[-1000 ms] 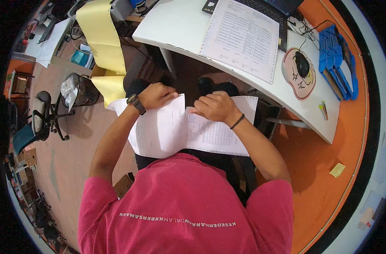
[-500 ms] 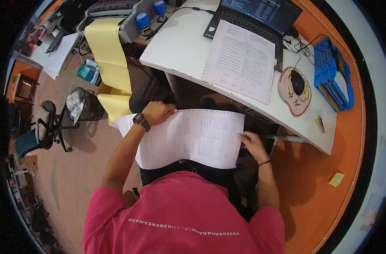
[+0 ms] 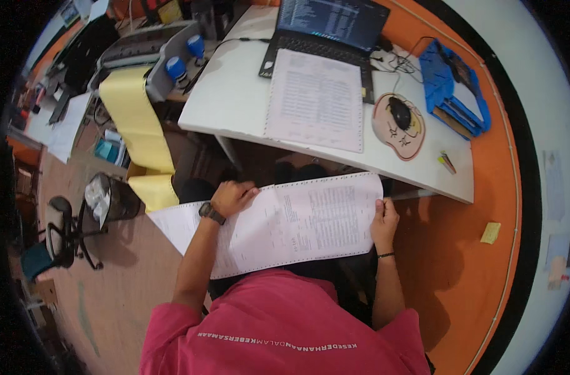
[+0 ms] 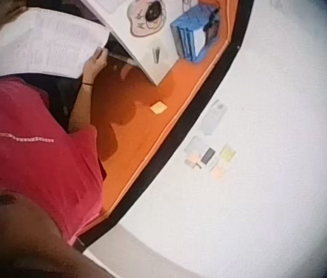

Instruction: Checking digital records on a laptop and organizing physical printed document sheets.

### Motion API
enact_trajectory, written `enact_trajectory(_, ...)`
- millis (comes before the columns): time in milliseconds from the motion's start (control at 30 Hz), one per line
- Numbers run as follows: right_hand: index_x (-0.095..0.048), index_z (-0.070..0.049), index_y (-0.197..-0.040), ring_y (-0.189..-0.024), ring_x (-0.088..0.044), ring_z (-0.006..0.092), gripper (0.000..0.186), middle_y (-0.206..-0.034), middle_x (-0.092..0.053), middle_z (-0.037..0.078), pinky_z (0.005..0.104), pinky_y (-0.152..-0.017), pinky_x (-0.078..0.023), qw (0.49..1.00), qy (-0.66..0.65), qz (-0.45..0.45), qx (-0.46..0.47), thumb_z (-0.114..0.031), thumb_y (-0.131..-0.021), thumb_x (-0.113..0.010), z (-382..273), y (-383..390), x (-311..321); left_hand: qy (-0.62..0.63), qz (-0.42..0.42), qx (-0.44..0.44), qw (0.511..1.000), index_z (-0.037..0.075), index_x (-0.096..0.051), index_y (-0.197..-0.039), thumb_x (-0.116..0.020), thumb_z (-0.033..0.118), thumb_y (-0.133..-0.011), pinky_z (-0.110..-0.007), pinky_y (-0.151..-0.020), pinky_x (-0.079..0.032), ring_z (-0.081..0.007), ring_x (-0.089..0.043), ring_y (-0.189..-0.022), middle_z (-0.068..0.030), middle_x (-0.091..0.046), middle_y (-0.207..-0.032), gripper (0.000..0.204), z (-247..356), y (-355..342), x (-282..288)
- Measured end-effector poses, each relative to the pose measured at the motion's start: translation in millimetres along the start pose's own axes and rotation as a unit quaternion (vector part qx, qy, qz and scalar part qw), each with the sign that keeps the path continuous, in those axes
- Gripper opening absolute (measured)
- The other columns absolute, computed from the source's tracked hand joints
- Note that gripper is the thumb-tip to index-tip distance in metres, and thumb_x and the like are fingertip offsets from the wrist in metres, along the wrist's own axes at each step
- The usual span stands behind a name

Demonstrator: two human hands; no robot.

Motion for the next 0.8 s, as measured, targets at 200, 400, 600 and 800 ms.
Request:
enact_trajectory(200, -0.061, 0.002, -0.103, -0.088, -0.059, 0.0163, 0.036, -0.095, -0.067, 0.009, 0.0354, -0.082, -0.051, 0.975, -0.043, 0.161, -0.145, -0.03, -0.116, -0.053, 57.8, 47.6, 55.1, 0.046, 0.052, 0.056, 0.996, 0.011, -0.075, -0.096, -0.06, 0.041, -0.107, -0.055, -0.07, -0.057, -0.0437, -0.072, -0.079, -0.0189, -0.073, -0.081, 0.035, -7.4, 3.9, 12.8)
enact_trajectory(400, -0.058, 0.004, -0.133, -0.109, -0.066, 0.0214, 0.041, -0.123, -0.068, 0.012, 0.0392, -0.1, -0.055, 0.872, -0.364, 0.218, -0.244, -0.033, -0.118, -0.05, 48.1, 42.6, 72.4, 0.028, 0.068, 0.049, 0.996, 0.009, -0.074, -0.092, -0.062, 0.038, -0.106, -0.057, -0.07, -0.055, -0.0474, -0.07, -0.079, -0.0218, -0.071, -0.079, 0.034, -10.2, 6.6, 13.7)
enact_trajectory(600, -0.053, -0.011, -0.146, -0.119, -0.068, 0.0225, 0.034, -0.132, -0.067, 0.008, 0.0421, -0.097, -0.059, 0.744, -0.583, 0.068, -0.319, -0.024, -0.115, -0.057, -94.2, -9.0, -34.9, -0.016, 0.058, 0.047, 0.997, 0.012, -0.076, -0.097, -0.062, 0.04, -0.106, -0.056, -0.071, -0.058, -0.0441, -0.073, -0.078, -0.0199, -0.074, -0.079, 0.032, -14.7, 3.8, 4.0)
enact_trajectory(800, -0.05, -0.008, -0.137, -0.066, -0.07, 0.0145, 0.035, -0.093, -0.072, 0.005, 0.0305, -0.061, -0.061, 0.746, -0.606, -0.04, -0.275, -0.023, -0.111, -0.066, -164.1, -52.8, -110.4, -0.034, 0.068, 0.059, 0.995, 0.009, -0.076, -0.095, -0.061, 0.039, -0.106, -0.057, -0.069, -0.056, -0.0463, -0.071, -0.076, -0.0218, -0.072, -0.077, 0.035, -14.3, 13.2, 5.6)
Point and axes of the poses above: each hand's wrist, its own y-axis away from the middle knuckle, its own x-axis out of the back of the hand, z = x × y, the point moved 5 cm from there along -y, towards the middle knuckle
